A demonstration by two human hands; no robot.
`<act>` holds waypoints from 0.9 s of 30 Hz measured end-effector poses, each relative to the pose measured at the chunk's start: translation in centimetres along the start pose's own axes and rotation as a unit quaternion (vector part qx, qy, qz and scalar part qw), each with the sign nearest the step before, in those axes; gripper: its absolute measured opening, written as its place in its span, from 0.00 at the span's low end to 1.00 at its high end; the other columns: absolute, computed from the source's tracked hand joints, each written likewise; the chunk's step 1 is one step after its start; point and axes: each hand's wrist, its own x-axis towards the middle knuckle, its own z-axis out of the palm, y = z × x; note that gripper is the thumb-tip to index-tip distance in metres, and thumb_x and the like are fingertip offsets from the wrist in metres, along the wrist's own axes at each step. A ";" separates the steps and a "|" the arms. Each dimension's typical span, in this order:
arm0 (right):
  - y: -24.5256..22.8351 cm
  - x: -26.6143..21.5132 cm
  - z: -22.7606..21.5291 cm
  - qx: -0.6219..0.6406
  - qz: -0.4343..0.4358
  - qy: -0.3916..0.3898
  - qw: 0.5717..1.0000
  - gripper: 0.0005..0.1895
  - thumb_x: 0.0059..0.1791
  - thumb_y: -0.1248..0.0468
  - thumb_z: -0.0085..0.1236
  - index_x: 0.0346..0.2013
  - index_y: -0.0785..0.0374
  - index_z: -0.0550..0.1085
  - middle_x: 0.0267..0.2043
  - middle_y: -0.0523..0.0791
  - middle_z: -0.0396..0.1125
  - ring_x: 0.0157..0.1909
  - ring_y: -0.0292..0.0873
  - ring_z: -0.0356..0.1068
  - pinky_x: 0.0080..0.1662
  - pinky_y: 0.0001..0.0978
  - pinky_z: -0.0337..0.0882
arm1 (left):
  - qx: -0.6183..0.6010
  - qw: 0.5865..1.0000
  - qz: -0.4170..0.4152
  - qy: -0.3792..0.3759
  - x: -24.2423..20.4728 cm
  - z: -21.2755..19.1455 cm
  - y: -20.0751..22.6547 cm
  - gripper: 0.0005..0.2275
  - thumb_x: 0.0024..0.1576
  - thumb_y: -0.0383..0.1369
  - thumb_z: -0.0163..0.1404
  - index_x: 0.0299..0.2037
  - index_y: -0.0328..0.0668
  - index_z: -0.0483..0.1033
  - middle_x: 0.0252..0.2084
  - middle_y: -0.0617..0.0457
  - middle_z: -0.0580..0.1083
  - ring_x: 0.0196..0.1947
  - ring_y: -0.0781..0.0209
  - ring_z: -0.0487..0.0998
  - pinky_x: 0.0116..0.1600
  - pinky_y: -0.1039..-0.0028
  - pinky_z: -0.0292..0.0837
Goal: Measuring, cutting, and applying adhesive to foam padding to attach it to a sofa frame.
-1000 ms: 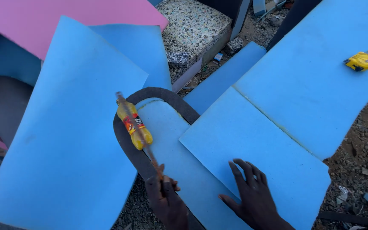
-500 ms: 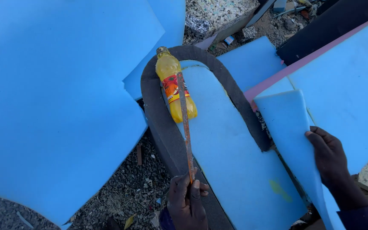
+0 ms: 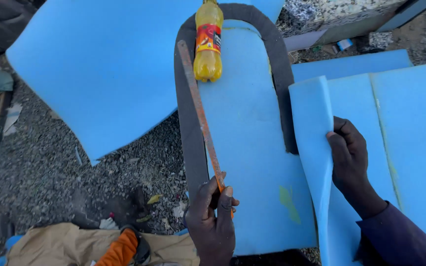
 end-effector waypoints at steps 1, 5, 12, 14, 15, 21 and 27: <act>0.8 -0.2 -0.7 0.007 -0.004 -0.012 1.000 0.16 0.72 0.61 0.47 0.66 0.61 0.80 0.60 0.46 0.75 0.53 0.44 0.72 0.47 0.42 0.71 | 0.005 1.000 0.000 0.014 -2.8 0.5 1.3 0.21 0.77 0.48 0.57 0.77 0.56 0.86 0.49 0.58 0.90 0.42 0.56 0.99 0.51 0.45 1.12; 2.3 1.3 -4.9 0.142 0.094 0.023 0.985 0.07 0.70 0.55 0.52 0.53 0.49 0.76 0.43 0.35 0.68 0.41 0.34 0.65 0.42 0.35 0.66 | 0.017 0.990 -0.067 0.120 -12.2 2.4 3.8 0.21 0.74 0.43 0.60 0.75 0.55 0.90 0.44 0.55 0.90 0.31 0.60 0.96 0.33 0.58 1.05; 3.7 2.1 -6.5 0.156 0.140 0.037 0.977 0.07 0.70 0.55 0.58 0.49 0.49 0.77 0.38 0.33 0.67 0.36 0.32 0.63 0.39 0.33 0.64 | 0.080 0.905 -0.417 0.017 -17.8 1.5 3.5 0.33 0.67 0.52 0.68 0.86 0.87 0.81 0.61 0.67 0.96 0.54 0.63 1.03 0.61 0.67 1.13; 3.9 1.4 -5.2 0.133 0.075 0.023 0.988 0.07 0.71 0.58 0.58 0.49 0.50 0.78 0.40 0.34 0.68 0.38 0.33 0.64 0.40 0.35 0.65 | 0.134 0.936 -0.314 0.082 -18.5 4.5 4.8 0.20 0.66 0.52 0.70 0.69 0.80 0.90 0.44 0.68 0.94 0.36 0.68 0.96 0.43 0.70 1.02; 3.9 1.2 -4.5 0.113 0.013 0.002 0.993 0.08 0.72 0.60 0.58 0.50 0.51 0.80 0.41 0.34 0.69 0.40 0.33 0.65 0.42 0.36 0.66 | 0.186 0.948 -0.208 0.156 -18.8 5.8 5.6 0.09 0.65 0.51 0.72 0.52 0.73 1.00 0.27 0.68 0.92 0.18 0.71 0.88 0.26 0.72 0.90; -0.8 0.4 0.2 -0.108 -0.165 -0.052 0.979 0.16 0.71 0.51 0.61 0.61 0.60 0.84 0.70 0.50 0.80 0.66 0.51 0.82 0.57 0.47 0.82 | 0.200 0.980 0.009 0.007 -17.7 8.9 0.4 0.12 0.73 0.50 0.69 0.64 0.75 0.91 0.47 0.68 0.88 0.25 0.51 0.88 0.26 0.53 0.94; 0.6 0.5 1.6 -0.274 -0.340 -0.151 0.887 0.29 0.74 0.44 0.46 0.86 0.47 0.78 0.92 0.46 0.68 0.86 0.63 0.67 0.73 0.67 0.69 | 0.202 0.971 0.107 0.073 -17.7 15.9 -2.1 0.04 0.76 0.40 0.67 0.56 0.61 0.89 0.38 0.61 0.81 0.19 0.63 0.79 0.24 0.69 0.82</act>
